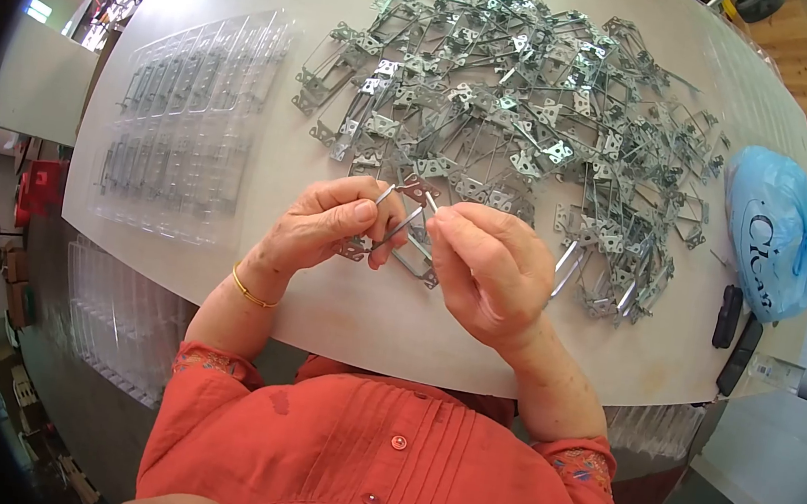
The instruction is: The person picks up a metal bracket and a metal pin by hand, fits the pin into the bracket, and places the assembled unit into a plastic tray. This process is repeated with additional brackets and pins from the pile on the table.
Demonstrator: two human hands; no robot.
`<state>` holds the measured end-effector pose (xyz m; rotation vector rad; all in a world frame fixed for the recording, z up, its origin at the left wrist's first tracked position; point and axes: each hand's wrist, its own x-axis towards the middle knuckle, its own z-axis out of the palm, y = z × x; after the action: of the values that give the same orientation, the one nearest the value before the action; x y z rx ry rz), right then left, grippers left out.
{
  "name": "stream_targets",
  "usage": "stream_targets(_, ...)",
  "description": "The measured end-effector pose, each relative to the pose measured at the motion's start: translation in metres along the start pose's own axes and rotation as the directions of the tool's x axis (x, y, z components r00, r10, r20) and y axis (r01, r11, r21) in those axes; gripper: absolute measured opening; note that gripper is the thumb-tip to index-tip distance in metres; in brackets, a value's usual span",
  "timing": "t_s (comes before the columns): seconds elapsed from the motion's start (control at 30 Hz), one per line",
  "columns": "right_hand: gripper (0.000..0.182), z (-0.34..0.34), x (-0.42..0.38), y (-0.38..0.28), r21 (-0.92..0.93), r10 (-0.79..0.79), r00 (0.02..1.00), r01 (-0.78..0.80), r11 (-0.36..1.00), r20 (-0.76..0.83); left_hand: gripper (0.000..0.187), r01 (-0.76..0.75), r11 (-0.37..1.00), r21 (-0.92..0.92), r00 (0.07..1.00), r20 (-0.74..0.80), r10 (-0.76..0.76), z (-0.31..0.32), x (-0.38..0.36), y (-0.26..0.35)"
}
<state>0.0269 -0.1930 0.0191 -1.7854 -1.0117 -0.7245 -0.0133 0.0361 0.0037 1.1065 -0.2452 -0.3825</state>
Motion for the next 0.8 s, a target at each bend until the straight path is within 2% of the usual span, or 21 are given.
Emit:
stream_targets(0.07,0.030,-0.002,0.001,-0.002,0.051,0.085,0.996,-0.085,0.995,-0.015,0.033,0.005,0.999,-0.035,1.000,0.008,-0.005,-0.003,0.000,-0.001)
stream_targets(0.13,0.029,-0.001,0.003,-0.001,0.048,0.073,0.997,-0.072,0.996,-0.018,0.032,-0.022,0.990,-0.140,1.000,0.010,0.024,-0.006,-0.001,-0.001)
stream_targets(0.47,0.028,0.002,0.001,0.001,0.026,0.057,0.998,-0.057,0.998,-0.009,0.032,-0.015,0.995,-0.100,1.000,0.019,0.017,-0.004,-0.002,-0.001)
stream_targets(0.57,0.027,0.003,0.002,0.002,0.013,0.043,0.999,-0.043,0.999,0.002,0.033,-0.011,0.999,-0.035,0.999,0.032,0.012,-0.002,-0.002,0.001)
stream_targets(0.63,0.027,0.004,0.002,0.001,0.008,0.057,0.998,-0.057,0.998,0.003,0.036,-0.043,0.990,0.132,0.998,0.047,0.037,0.002,-0.003,0.002)
stream_targets(0.67,0.027,0.004,0.002,0.000,0.007,0.074,0.997,-0.074,0.997,0.006,0.036,-0.045,0.990,0.133,0.998,0.051,0.038,0.003,-0.004,0.003)
stream_targets(0.73,0.026,0.005,-0.001,0.000,0.012,0.112,0.994,-0.112,0.994,0.019,0.034,-0.084,0.965,0.247,0.996,0.048,0.074,0.006,-0.004,0.005)
stream_targets(0.77,0.026,0.005,-0.002,0.000,0.018,0.151,0.988,-0.151,0.988,0.034,0.030,-0.175,0.926,0.335,0.985,0.066,0.162,0.004,-0.002,0.001)
stream_targets(0.8,0.026,0.006,-0.005,-0.003,0.015,0.150,0.988,-0.151,0.988,0.031,0.030,-0.176,0.925,0.336,0.984,0.071,0.161,0.005,-0.001,0.002)
